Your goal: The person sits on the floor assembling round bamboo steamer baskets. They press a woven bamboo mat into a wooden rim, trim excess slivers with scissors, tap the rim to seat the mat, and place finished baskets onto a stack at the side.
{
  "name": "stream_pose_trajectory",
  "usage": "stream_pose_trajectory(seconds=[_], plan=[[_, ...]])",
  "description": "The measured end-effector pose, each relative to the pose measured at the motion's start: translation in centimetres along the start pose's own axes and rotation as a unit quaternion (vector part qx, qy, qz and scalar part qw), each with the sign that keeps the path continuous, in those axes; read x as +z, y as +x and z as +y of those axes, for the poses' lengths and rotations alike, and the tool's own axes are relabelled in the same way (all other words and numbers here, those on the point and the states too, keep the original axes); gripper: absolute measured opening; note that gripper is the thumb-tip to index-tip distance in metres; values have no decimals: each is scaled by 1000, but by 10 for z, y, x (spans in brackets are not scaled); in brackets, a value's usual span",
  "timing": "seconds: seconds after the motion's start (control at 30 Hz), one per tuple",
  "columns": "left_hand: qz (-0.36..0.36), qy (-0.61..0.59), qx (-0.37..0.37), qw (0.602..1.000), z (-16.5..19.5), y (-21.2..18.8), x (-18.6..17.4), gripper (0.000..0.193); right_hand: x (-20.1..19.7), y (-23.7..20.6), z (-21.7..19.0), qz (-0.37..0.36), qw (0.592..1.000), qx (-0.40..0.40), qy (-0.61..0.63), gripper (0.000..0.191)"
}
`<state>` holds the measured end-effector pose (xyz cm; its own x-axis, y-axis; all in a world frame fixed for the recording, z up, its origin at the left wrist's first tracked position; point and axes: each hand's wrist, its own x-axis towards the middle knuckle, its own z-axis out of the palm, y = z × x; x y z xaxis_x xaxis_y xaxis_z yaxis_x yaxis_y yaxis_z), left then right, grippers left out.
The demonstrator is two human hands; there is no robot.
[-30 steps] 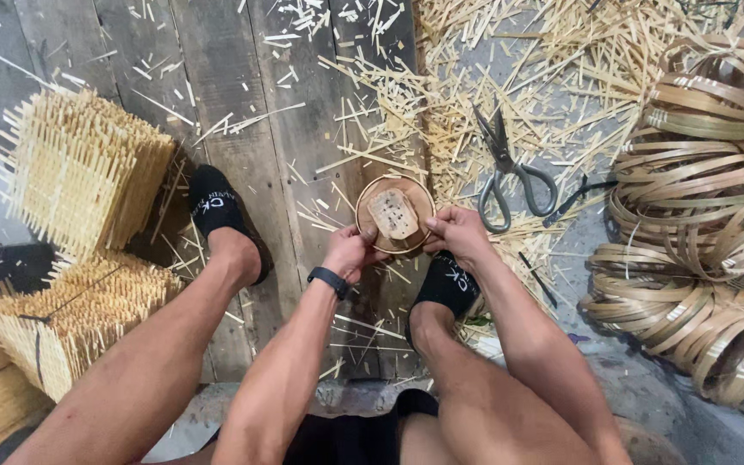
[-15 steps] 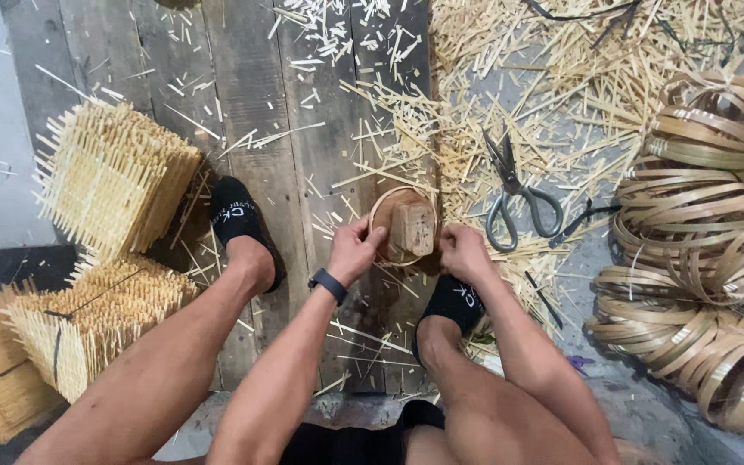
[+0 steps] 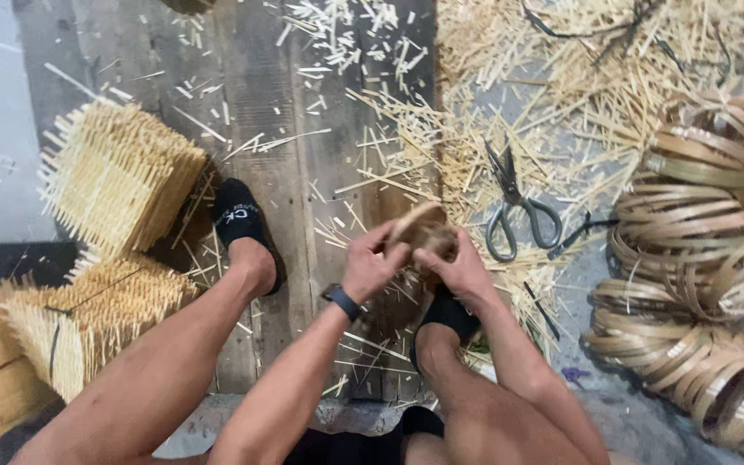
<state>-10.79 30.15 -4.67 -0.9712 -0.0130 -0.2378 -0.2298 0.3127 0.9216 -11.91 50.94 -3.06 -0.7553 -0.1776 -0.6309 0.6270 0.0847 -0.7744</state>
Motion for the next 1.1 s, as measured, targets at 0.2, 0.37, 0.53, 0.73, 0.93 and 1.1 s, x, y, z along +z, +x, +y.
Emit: stream_pose_trajectory(seconds=[0.2, 0.37, 0.53, 0.73, 0.93, 1.1], plan=[[-2, -53, -25, 998, 50, 11, 14, 42, 24, 5, 0, 81, 995, -33, -41, 29], [1, 27, 47, 999, 31, 29, 8, 48, 18, 8, 0, 75, 997, -10, -8, 30], [93, -28, -115, 989, -21, 68, -29, 52, -4, 8, 6, -7, 983, -59, 174, 39], [159, -165, -242, 943, -6, 136, -133, 52, -18, 10, 17, -6, 966, -61, 252, 38], [175, -475, -143, 850, 45, 183, -193, 60, 1, 8, -2, -8, 962, -60, 266, 43], [-71, -263, -269, 924, 27, 113, -81, 46, 22, 13, -23, -79, 955, -66, 279, 48]])
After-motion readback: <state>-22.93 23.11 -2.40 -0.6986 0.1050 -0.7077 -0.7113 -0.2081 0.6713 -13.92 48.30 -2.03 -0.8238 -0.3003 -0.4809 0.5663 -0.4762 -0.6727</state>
